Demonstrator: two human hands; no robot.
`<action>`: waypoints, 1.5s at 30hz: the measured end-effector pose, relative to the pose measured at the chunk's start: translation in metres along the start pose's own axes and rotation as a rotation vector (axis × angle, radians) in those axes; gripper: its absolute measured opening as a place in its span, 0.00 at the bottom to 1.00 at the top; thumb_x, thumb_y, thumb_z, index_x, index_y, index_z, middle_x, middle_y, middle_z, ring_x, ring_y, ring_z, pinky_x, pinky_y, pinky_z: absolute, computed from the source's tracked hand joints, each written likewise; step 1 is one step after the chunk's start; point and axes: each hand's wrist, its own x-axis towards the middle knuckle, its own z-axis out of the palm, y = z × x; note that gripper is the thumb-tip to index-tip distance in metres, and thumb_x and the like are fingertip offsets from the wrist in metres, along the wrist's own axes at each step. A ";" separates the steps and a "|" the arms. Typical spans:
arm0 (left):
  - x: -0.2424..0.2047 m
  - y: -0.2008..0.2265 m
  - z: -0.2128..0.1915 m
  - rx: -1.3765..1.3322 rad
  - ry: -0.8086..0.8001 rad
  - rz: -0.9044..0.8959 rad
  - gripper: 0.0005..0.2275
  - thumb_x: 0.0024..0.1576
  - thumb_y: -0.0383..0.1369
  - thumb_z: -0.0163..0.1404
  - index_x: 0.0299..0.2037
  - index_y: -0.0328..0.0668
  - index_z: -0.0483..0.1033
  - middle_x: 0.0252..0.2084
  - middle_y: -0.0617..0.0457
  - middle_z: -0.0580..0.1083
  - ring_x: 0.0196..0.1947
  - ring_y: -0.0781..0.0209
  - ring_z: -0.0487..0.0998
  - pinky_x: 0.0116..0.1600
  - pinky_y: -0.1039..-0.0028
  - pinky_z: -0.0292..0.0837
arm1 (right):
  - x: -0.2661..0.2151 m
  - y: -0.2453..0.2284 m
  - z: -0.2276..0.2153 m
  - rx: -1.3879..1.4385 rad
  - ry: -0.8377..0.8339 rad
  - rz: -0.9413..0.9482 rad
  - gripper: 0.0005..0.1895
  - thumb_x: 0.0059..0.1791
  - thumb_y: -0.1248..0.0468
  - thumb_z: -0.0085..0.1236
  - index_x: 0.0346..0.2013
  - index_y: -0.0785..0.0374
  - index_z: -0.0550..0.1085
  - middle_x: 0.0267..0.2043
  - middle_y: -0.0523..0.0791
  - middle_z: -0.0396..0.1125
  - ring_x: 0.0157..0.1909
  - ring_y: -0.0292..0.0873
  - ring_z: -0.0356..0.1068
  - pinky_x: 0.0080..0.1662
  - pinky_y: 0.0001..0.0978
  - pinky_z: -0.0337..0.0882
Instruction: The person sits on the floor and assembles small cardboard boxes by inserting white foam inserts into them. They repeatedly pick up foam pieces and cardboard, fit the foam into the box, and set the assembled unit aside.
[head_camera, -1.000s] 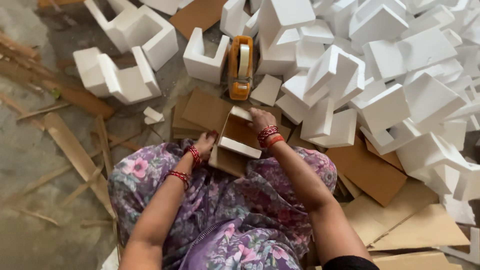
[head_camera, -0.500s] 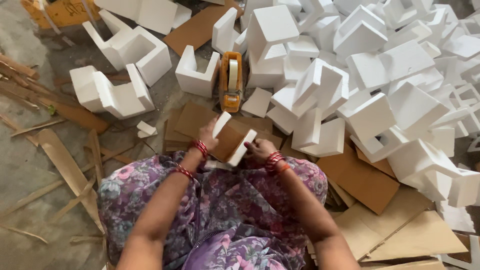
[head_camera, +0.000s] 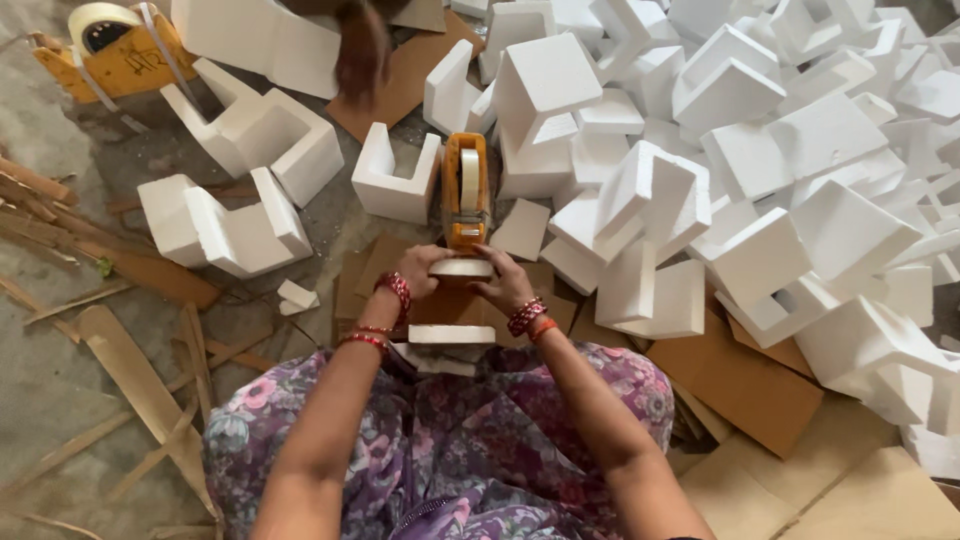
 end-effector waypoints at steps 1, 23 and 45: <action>-0.005 -0.001 0.002 -0.062 0.121 0.034 0.23 0.41 0.20 0.54 0.50 0.48 0.80 0.48 0.48 0.79 0.51 0.45 0.79 0.61 0.62 0.74 | 0.001 0.000 0.002 -0.008 0.024 0.052 0.38 0.42 0.63 0.71 0.66 0.52 0.68 0.61 0.46 0.71 0.56 0.43 0.74 0.55 0.34 0.75; -0.041 0.030 -0.010 -0.032 0.246 -0.066 0.24 0.41 0.19 0.50 0.48 0.53 0.82 0.44 0.53 0.76 0.48 0.46 0.72 0.58 0.63 0.73 | 0.109 0.089 0.017 0.243 -0.099 0.627 0.23 0.54 0.47 0.58 0.53 0.62 0.78 0.32 0.45 0.71 0.26 0.36 0.64 0.29 0.32 0.64; -0.021 0.060 -0.025 0.021 0.073 -0.343 0.25 0.40 0.19 0.50 0.45 0.65 0.84 0.51 0.60 0.77 0.49 0.49 0.70 0.58 0.68 0.70 | -0.063 0.040 0.039 0.806 -0.025 0.736 0.10 0.48 0.63 0.66 0.38 0.66 0.77 0.34 0.44 0.76 0.34 0.35 0.74 0.38 0.25 0.75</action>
